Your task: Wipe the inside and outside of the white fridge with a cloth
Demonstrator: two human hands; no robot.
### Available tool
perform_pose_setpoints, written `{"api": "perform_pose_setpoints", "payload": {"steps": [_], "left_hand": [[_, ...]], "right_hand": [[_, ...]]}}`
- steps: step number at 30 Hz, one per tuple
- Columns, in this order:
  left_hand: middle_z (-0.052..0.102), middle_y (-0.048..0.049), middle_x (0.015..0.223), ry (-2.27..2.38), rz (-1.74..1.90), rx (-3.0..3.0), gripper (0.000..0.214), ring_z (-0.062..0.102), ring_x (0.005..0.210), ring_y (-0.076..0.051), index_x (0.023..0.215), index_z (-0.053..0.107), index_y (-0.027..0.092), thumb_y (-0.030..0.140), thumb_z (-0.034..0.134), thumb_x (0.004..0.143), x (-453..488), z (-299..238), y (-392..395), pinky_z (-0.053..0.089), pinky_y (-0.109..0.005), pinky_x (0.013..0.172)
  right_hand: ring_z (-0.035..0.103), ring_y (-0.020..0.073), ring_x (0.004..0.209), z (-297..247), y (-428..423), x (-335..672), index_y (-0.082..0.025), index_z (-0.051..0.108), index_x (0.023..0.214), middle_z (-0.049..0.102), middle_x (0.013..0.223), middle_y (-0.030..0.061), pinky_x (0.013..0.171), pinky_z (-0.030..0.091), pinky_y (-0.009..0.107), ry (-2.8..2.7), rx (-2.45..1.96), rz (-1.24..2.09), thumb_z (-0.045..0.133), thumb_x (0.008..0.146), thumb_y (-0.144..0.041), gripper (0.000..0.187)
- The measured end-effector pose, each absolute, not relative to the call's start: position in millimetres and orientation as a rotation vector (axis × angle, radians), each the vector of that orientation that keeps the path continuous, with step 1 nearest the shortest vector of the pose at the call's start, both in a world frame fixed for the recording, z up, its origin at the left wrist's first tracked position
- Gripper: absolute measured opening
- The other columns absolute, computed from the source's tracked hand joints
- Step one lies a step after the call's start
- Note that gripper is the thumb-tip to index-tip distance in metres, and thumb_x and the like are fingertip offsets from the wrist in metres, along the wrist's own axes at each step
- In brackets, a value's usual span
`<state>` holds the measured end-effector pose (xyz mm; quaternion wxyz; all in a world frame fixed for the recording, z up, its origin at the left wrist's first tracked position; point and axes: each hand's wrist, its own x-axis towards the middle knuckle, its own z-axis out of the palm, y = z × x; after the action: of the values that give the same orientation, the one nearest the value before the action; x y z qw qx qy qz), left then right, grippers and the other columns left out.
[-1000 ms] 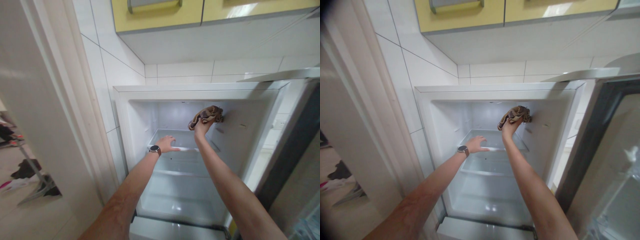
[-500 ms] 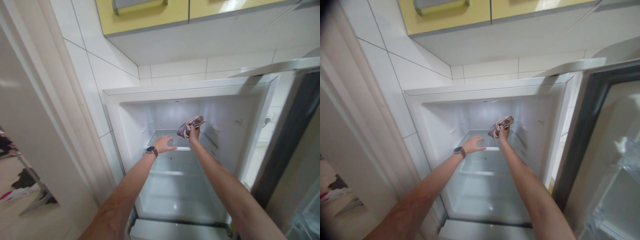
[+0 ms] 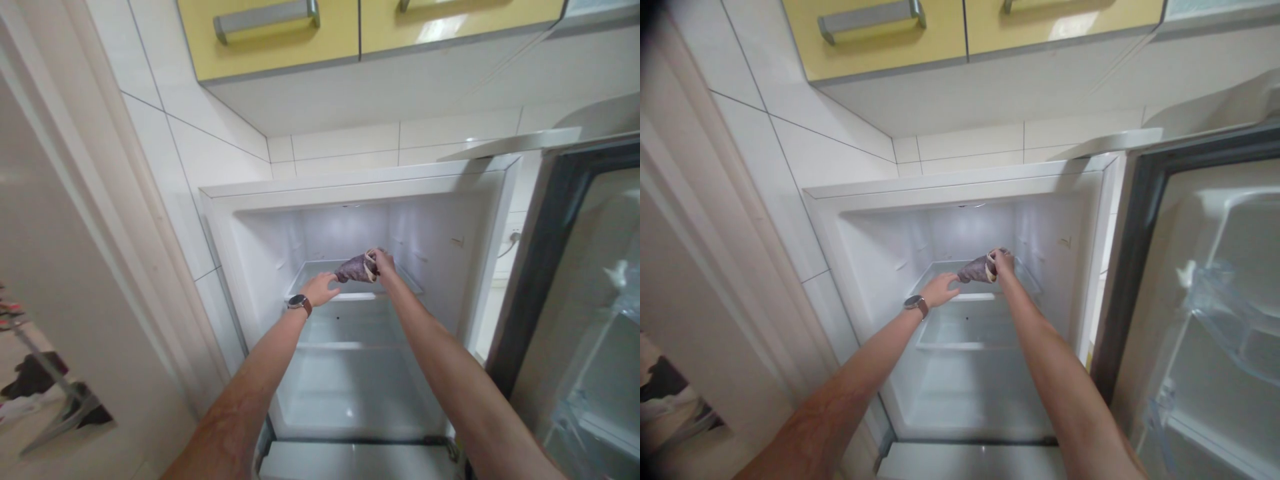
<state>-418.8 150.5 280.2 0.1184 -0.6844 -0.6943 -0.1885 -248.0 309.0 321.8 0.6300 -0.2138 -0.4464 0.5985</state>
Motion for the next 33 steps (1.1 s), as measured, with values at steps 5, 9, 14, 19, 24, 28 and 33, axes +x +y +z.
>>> {"api": "perform_pose_setpoints", "payload": {"steps": [5, 9, 14, 19, 24, 28, 33], "left_hand": [[0.071, -0.007, 0.128, -2.024, -0.595, -2.011, 0.037, 0.064, 0.123, -0.029, 0.125, 0.072, 0.024, 0.04, 0.06, 0.094, -418.9, 279.9, 151.0, 0.049, -0.041, 0.111], [0.072, -0.0069, 0.128, -2.047, -0.614, -1.99, 0.036, 0.064, 0.123, -0.029, 0.123, 0.073, 0.024, 0.039, 0.062, 0.093, -416.8, 280.9, 150.1, 0.049, -0.042, 0.111], [0.072, -0.0088, 0.13, -2.06, -0.619, -1.979, 0.038, 0.064, 0.125, -0.03, 0.125, 0.074, 0.022, 0.039, 0.062, 0.093, -418.7, 280.0, 150.6, 0.049, -0.042, 0.111], [0.071, -0.0077, 0.133, -2.072, -0.682, -2.0, 0.038, 0.063, 0.128, -0.03, 0.124, 0.074, 0.023, 0.041, 0.06, 0.093, -425.5, 278.0, 152.9, 0.046, -0.042, 0.115], [0.069, -0.0085, 0.136, -2.086, -0.678, -2.004, 0.042, 0.062, 0.13, -0.032, 0.127, 0.072, 0.024, 0.044, 0.058, 0.093, -425.5, 277.3, 150.5, 0.045, -0.044, 0.115], [0.068, -0.0084, 0.139, -2.123, -0.684, -2.024, 0.045, 0.061, 0.131, -0.034, 0.129, 0.071, 0.024, 0.049, 0.056, 0.094, -427.6, 275.9, 150.2, 0.043, -0.046, 0.116], [0.069, -0.0095, 0.137, -2.222, -0.897, -2.02, 0.05, 0.062, 0.13, -0.034, 0.128, 0.072, 0.024, 0.056, 0.055, 0.093, -438.8, 272.9, 159.5, 0.042, -0.046, 0.115]], "right_hand": [[0.052, 0.0294, 0.121, 318.0, 313.5, -214.1, -0.029, 0.049, 0.07, 0.066, 0.103, 0.0086, 0.107, 0.044, 0.049, -1.159, -0.516, 0.888, 0.086, 0.054, -0.041, 0.042], [0.051, 0.0303, 0.112, 290.0, 312.9, -196.0, -0.028, 0.052, 0.067, 0.064, 0.087, 0.0088, 0.107, 0.035, 0.05, -1.387, -0.489, 0.631, 0.086, 0.058, -0.044, 0.039], [0.057, 0.0299, 0.109, 275.0, 298.8, -187.4, -0.018, 0.068, 0.101, 0.069, 0.114, 0.0182, 0.097, 0.041, 0.042, -1.867, -1.167, 0.158, 0.059, 0.094, -0.034, 0.02], [0.064, 0.0284, 0.108, 286.6, 283.9, -187.5, -0.019, 0.07, 0.116, 0.071, 0.119, 0.0156, 0.087, 0.044, 0.035, -1.946, -1.363, 0.017, 0.045, 0.102, -0.03, 0.03], [0.066, 0.0249, 0.105, 280.9, 275.6, -186.5, -0.018, 0.074, 0.109, 0.075, 0.111, 0.0127, 0.084, 0.044, 0.031, -1.878, -1.444, 0.039, 0.047, 0.103, -0.028, 0.03], [0.062, 0.0252, 0.116, 277.3, 272.4, -187.0, -0.017, 0.075, 0.109, 0.073, 0.116, 0.0145, 0.09, 0.044, 0.031, -1.886, -1.446, 0.025, 0.049, 0.102, -0.028, 0.029], [0.063, 0.0243, 0.114, 279.0, 274.7, -189.0, -0.017, 0.076, 0.107, 0.074, 0.115, 0.0142, 0.096, 0.042, 0.033, -1.95, -1.434, 0.034, 0.047, 0.104, -0.03, 0.032]]}}
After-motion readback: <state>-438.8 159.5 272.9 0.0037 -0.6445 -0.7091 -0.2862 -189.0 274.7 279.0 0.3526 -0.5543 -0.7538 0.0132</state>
